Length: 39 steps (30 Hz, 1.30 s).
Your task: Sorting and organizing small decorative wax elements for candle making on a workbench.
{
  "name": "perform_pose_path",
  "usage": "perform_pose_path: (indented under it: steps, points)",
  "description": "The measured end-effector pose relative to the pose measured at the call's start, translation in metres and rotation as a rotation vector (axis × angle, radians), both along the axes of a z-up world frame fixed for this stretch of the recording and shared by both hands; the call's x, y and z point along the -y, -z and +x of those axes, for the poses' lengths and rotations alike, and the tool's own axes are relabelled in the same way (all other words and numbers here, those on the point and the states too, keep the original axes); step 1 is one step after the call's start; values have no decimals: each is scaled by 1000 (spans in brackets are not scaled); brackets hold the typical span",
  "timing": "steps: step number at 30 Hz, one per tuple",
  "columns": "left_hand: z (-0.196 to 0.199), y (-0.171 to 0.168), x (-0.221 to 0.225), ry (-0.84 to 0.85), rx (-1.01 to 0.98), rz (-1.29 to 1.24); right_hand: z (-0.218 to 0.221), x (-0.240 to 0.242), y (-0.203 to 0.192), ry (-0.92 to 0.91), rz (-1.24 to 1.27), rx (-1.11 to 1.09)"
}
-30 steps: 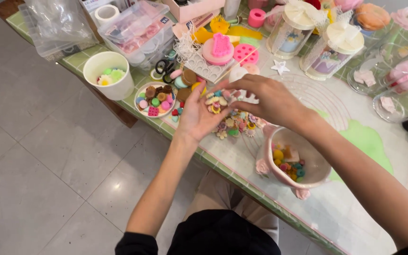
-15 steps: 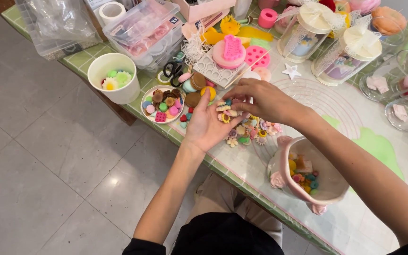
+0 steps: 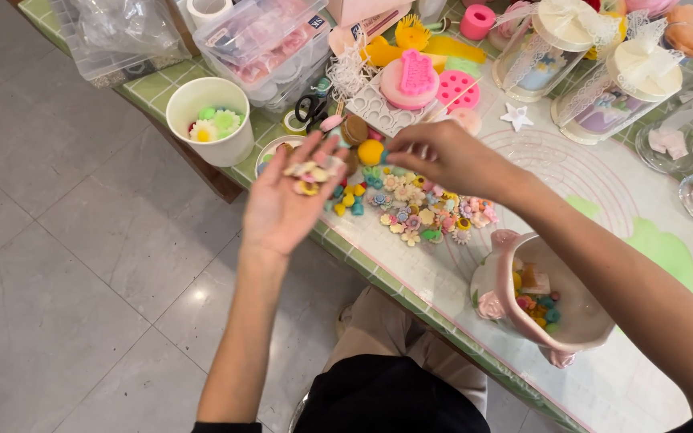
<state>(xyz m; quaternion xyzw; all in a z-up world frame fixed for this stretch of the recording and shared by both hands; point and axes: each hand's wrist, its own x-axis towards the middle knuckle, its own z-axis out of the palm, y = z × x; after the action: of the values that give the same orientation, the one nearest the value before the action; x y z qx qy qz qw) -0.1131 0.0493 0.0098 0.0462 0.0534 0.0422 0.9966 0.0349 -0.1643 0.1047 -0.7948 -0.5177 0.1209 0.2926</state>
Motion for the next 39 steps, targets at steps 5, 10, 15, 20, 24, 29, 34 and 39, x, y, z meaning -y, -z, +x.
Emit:
perform_pose_path:
  steps: [5,10,15,20,24,29,34,39]
  points:
    - [-28,-10,-22,-92,77,86,-15,-37,24,-157,-133,157]
    - [-36,-6,-15,-55,90,28,-19,-60,37,-222,-147,299]
    - [-42,-3,-17,-73,66,36,39,-36,44,-86,-216,16]
    - [-46,-1,-19,-91,56,33,58,8,28,43,-439,104]
    - [-42,4,-16,-72,50,3,52,16,30,63,-452,232]
    - [-39,4,-11,-54,30,40,38,-3,28,60,-474,259]
    - [-41,4,-12,-52,60,22,38,-12,40,55,-595,250]
    - [-47,1,-16,-66,73,17,36,-16,42,57,-632,273]
